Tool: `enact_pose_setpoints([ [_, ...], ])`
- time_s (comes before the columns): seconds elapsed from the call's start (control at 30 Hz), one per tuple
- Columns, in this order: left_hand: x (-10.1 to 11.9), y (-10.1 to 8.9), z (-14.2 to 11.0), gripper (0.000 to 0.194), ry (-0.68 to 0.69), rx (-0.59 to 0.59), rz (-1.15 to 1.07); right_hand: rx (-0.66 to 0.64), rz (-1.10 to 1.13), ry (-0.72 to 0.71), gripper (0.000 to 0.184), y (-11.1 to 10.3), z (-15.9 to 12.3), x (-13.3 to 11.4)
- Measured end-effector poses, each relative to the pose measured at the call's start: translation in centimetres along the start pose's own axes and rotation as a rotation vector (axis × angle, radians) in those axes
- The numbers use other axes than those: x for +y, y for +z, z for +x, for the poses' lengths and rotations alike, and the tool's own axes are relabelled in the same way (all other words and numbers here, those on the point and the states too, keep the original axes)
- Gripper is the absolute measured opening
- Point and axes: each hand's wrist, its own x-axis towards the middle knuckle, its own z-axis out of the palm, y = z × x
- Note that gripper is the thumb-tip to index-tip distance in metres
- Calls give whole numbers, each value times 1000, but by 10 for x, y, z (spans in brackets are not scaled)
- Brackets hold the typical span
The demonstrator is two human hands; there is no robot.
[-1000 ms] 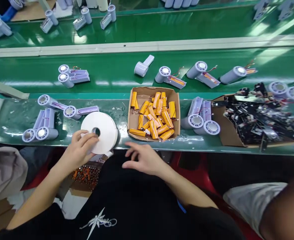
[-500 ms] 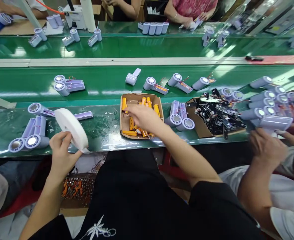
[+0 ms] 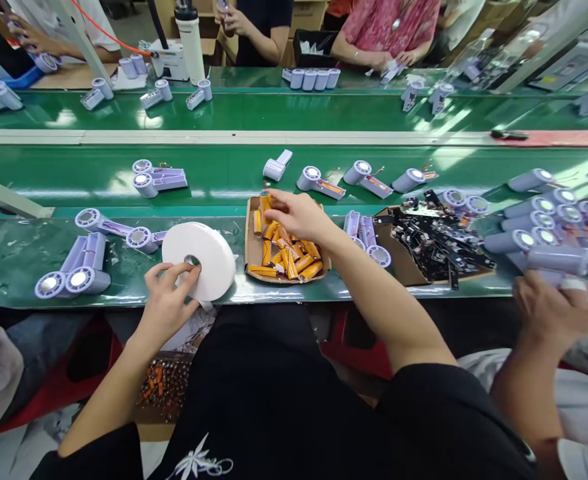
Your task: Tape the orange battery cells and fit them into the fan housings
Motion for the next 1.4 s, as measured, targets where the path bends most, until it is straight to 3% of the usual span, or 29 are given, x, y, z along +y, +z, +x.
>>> enact_pose_setpoints([
  [0.1,6,-7,2,67,31,-27,62,4,194,-10,52,-5,-40,-31],
  [0.2,11,-8,7,71,90,-57,82,-81,117,-22,48,-4,-64,-53],
  [0.3,13,-8,14,75,116,-100,55,-163,51,-46,47,-2,-67,-56],
  [0.4,14,-14,23,73,126,-119,47,-182,144,-34,39,4,-65,-49],
  [0.5,22,-21,30,70,90,-86,58,11,535,62,35,30,-67,-51],
  [0.6,42,-21,24,64,-8,-55,63,502,1018,235,51,69,-74,-66],
  [0.67,56,-19,12,62,-31,-34,64,709,1205,321,60,86,-80,-76],
  [0.73,65,-20,-2,60,-24,5,63,694,1281,348,66,89,-86,-81],
  [0.83,59,-27,-16,64,-31,76,63,635,1305,328,64,76,-92,-79],
  [1.03,39,-26,-3,65,-10,93,24,774,1316,343,58,64,-89,-67],
  [1.27,89,-17,10,60,64,38,31,652,1426,356,65,91,-97,-74],
  [1.33,95,-20,4,58,91,-26,-18,667,1310,357,63,76,-101,-63],
  [1.4,88,-26,-10,55,108,-133,-57,835,1101,331,56,44,-107,-38],
])
